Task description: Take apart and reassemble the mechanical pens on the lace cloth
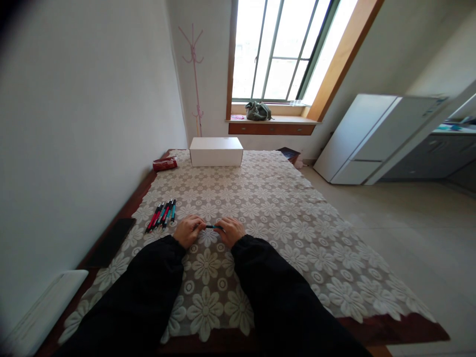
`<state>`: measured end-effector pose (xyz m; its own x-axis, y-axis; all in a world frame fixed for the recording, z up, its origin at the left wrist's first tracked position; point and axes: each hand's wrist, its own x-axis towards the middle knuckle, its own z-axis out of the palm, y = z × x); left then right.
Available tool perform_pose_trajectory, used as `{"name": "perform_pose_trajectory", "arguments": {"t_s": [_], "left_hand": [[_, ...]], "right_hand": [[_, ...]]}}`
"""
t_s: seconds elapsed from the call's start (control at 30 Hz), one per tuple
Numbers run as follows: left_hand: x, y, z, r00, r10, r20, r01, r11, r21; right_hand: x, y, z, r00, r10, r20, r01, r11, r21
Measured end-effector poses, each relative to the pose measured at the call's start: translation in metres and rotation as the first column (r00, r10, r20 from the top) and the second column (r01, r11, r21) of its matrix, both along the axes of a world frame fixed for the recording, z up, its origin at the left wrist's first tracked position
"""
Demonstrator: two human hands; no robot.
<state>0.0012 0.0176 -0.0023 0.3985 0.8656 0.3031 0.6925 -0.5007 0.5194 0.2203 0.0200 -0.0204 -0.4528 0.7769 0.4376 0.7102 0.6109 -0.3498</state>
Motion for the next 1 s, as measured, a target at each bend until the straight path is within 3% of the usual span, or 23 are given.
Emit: {"name": "perform_pose_trajectory", "arguments": {"t_s": [0.47,1.0], "left_hand": [[0.0005,0.0003,-0.0024,0.999,0.025,0.039,-0.026,0.999,0.019],[0.0018,-0.0015,-0.0003,0.997,0.073,0.001,-0.073,0.997,0.008]], "right_hand": [[-0.0006,-0.0006,-0.0009,0.996,-0.021,0.082,0.024,0.999,-0.044],[-0.0001,0.0001,-0.0021,0.999,-0.036,-0.003,0.036,0.999,0.02]]}}
